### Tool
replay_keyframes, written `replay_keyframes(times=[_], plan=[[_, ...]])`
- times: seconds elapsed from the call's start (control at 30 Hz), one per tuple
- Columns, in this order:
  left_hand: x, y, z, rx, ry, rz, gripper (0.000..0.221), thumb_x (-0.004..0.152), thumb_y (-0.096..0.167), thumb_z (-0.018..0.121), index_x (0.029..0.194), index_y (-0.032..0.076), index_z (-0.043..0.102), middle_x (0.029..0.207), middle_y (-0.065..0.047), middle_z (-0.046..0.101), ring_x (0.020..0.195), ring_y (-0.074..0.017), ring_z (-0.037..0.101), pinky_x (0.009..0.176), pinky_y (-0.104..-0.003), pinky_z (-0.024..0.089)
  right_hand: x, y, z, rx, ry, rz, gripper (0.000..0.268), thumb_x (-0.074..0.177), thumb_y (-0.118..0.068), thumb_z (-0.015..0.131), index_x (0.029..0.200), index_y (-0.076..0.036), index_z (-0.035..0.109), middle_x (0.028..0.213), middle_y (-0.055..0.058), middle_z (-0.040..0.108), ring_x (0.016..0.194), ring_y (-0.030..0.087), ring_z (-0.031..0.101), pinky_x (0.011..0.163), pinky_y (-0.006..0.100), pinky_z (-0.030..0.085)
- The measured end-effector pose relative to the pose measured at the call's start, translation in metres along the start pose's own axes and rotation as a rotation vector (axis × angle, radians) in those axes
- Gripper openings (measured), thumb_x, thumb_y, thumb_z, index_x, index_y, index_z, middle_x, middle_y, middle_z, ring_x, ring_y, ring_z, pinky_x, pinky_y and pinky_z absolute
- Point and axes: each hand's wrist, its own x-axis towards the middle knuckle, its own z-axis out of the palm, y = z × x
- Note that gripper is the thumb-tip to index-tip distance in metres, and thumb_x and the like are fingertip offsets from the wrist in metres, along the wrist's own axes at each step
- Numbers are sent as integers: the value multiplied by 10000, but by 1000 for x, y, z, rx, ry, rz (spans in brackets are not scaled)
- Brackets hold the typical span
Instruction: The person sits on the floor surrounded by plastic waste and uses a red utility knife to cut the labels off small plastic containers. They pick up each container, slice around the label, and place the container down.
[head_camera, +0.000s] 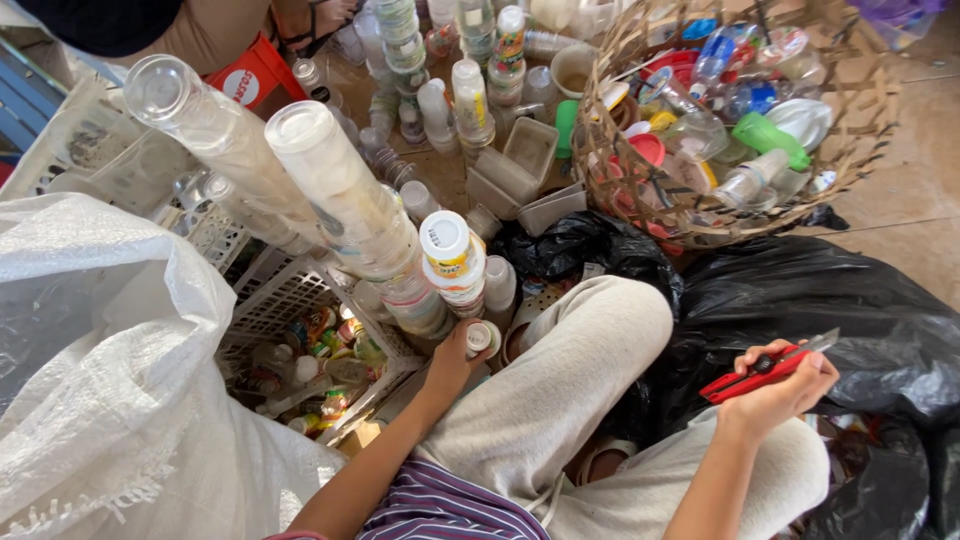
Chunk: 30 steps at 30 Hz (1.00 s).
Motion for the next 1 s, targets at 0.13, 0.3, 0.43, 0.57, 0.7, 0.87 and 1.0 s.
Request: replay_keyframes(times=[0.13, 0.3, 0.43, 0.57, 0.7, 0.87, 1.0], plan=[[6, 28, -31, 13, -99, -10, 643, 852, 281, 788, 1403, 99, 511, 1340, -101, 644, 1159, -275, 657, 952, -388, 521, 6, 4, -12, 24, 4, -8, 200, 1074, -381, 431, 1121, -201, 358, 938, 11, 580, 674, 112, 549, 553, 223, 388], [-2, 72, -52, 234, -35, 160, 756, 935, 387, 677, 1540, 70, 351, 1451, -170, 583, 1193, -342, 656, 898, -428, 543, 8, -1, -28, 184, 17, 57, 274, 1056, -395, 510, 1200, -175, 433, 911, 24, 588, 683, 127, 537, 556, 228, 410], [-14, 105, -57, 382, 9, 138, 633, 939, 345, 647, 1459, 41, 452, 1346, -161, 653, 1013, -335, 715, 767, -398, 582, 3, -25, -42, 265, 101, 150, 319, 1006, -376, 483, 1224, -144, 497, 913, 6, 626, 680, 120, 552, 561, 230, 407], [-23, 168, -64, 338, 46, 248, 469, 907, 228, 670, 1344, 106, 548, 1333, -55, 672, 1031, -267, 718, 808, -378, 570, 2, -37, -79, 414, 117, 158, 310, 998, -412, 506, 1175, -165, 566, 894, 0, 634, 636, 97, 516, 545, 225, 375], [-14, 196, -37, 124, 25, 625, 353, 875, 62, 704, 1215, 61, 608, 1336, -94, 652, 1066, -200, 702, 840, -212, 631, -7, -49, -125, 369, 150, 74, 358, 987, -417, 511, 1255, -187, 566, 865, -33, 612, 598, 59, 495, 524, 187, 342], [-14, 278, 22, -191, -229, 701, 232, 873, 25, 692, 1104, 37, 672, 1173, -95, 680, 1033, -236, 677, 924, -321, 566, -31, -76, -157, 179, 362, 68, 325, 990, -351, 511, 1260, -183, 577, 853, -58, 607, 563, 20, 478, 489, 161, 319], [-17, 279, 147, -151, -454, 727, 159, 940, 132, 637, 1087, 86, 676, 1066, -32, 708, 896, -225, 685, 769, -309, 547, -44, -83, -181, -31, 524, 57, 343, 1001, -333, 543, 1307, -182, 585, 869, -59, 618, 575, 26, 489, 510, 155, 327]])
